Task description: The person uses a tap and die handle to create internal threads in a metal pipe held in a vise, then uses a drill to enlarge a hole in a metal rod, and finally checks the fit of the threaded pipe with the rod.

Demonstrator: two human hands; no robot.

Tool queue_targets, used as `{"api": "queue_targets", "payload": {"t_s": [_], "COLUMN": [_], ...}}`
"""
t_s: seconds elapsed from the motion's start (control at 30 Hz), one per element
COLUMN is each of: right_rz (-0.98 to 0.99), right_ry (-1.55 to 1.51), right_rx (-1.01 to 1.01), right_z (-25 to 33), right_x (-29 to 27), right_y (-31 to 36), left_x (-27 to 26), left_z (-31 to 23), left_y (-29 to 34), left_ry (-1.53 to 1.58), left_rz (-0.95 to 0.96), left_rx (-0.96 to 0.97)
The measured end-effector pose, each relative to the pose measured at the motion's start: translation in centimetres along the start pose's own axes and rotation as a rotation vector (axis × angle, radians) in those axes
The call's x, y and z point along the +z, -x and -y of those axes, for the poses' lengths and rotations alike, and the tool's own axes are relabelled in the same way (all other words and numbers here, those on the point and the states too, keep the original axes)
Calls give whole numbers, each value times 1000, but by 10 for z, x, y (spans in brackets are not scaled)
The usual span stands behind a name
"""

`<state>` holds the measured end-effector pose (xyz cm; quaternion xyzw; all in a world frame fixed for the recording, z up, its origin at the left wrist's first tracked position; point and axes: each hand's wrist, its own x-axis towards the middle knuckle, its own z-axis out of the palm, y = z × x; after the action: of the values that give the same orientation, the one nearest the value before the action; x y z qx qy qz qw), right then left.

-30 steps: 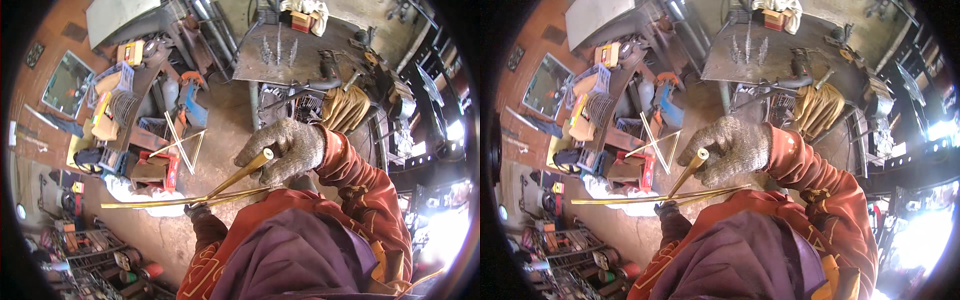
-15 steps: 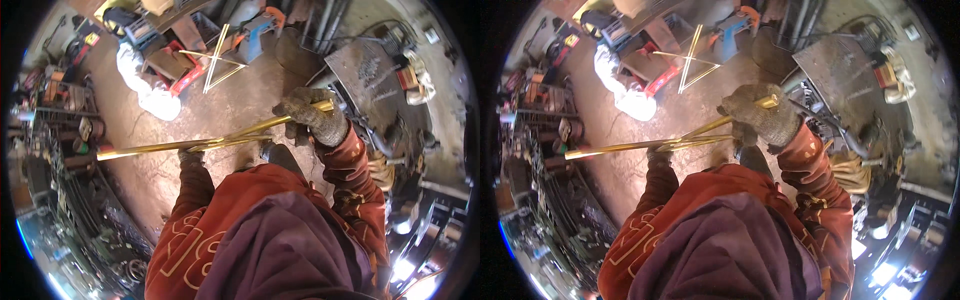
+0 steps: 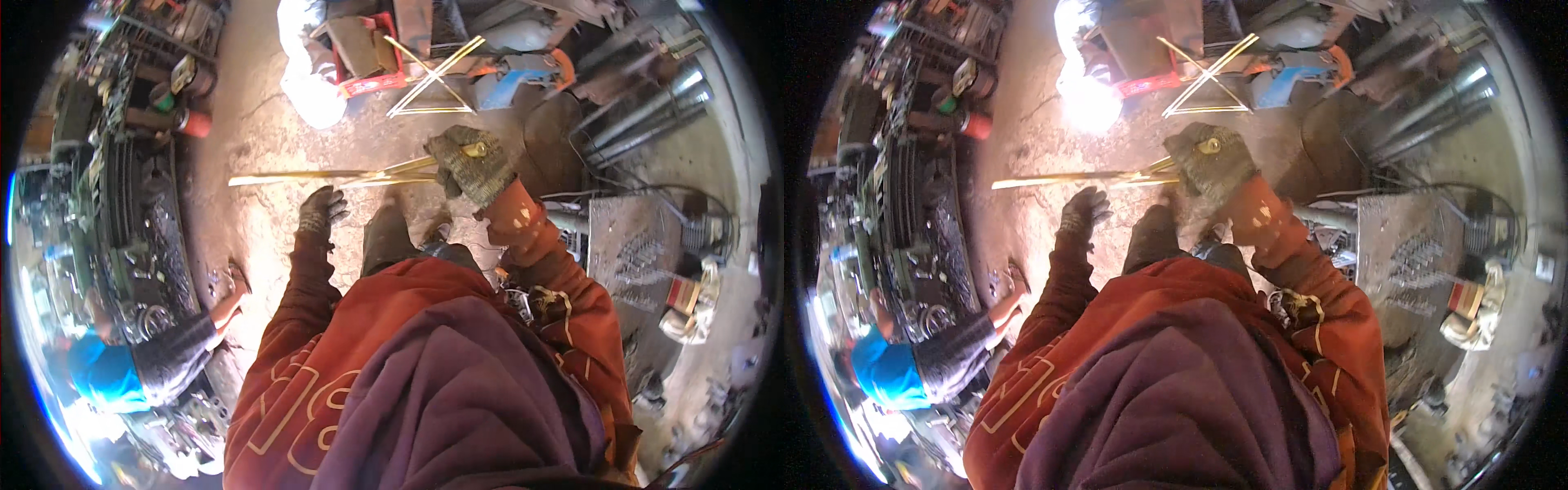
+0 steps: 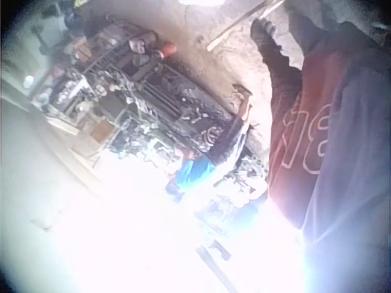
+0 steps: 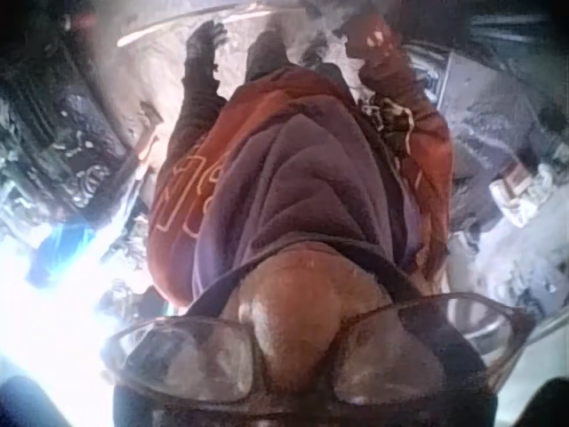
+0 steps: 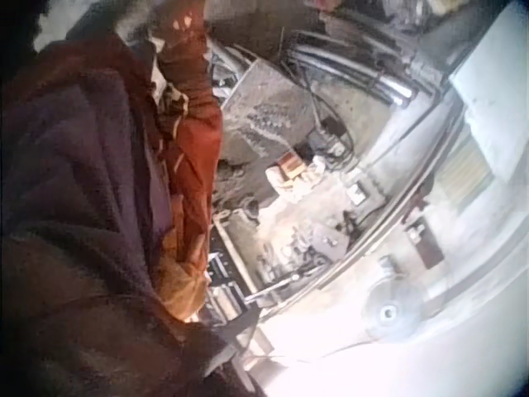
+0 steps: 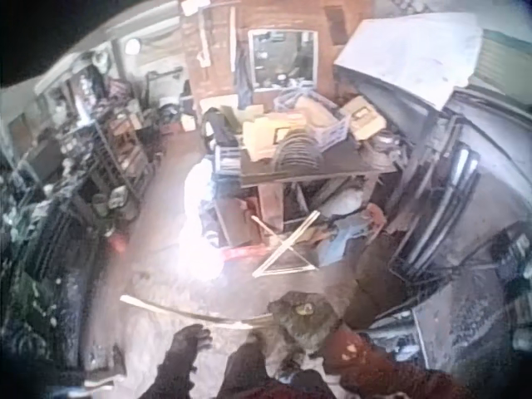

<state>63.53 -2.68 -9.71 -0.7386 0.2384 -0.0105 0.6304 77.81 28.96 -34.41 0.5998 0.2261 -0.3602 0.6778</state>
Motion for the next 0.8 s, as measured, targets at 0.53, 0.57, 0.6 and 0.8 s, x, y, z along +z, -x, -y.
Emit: {"api": "queue_targets", "payload": {"t_s": [0.53,0.57,0.6,0.8], "right_rz": [376,382,325,139], "right_ry": [7,151,34,-324], "right_rx": [39,-109,40,413], "right_z": [-102,-132,-135,-184], "right_x": [117,123,140,204], "right_y": [-292,-316,-331,-412], "left_x": [-83,-82,-89,-107], "left_z": [45,40,37,10], "left_y": [-87,-88,-88,-66], "left_ry": [6,11,28,127], "left_rz": [-361,-384,-425,-523], "left_rx": [-384,-371,-351,-380]}}
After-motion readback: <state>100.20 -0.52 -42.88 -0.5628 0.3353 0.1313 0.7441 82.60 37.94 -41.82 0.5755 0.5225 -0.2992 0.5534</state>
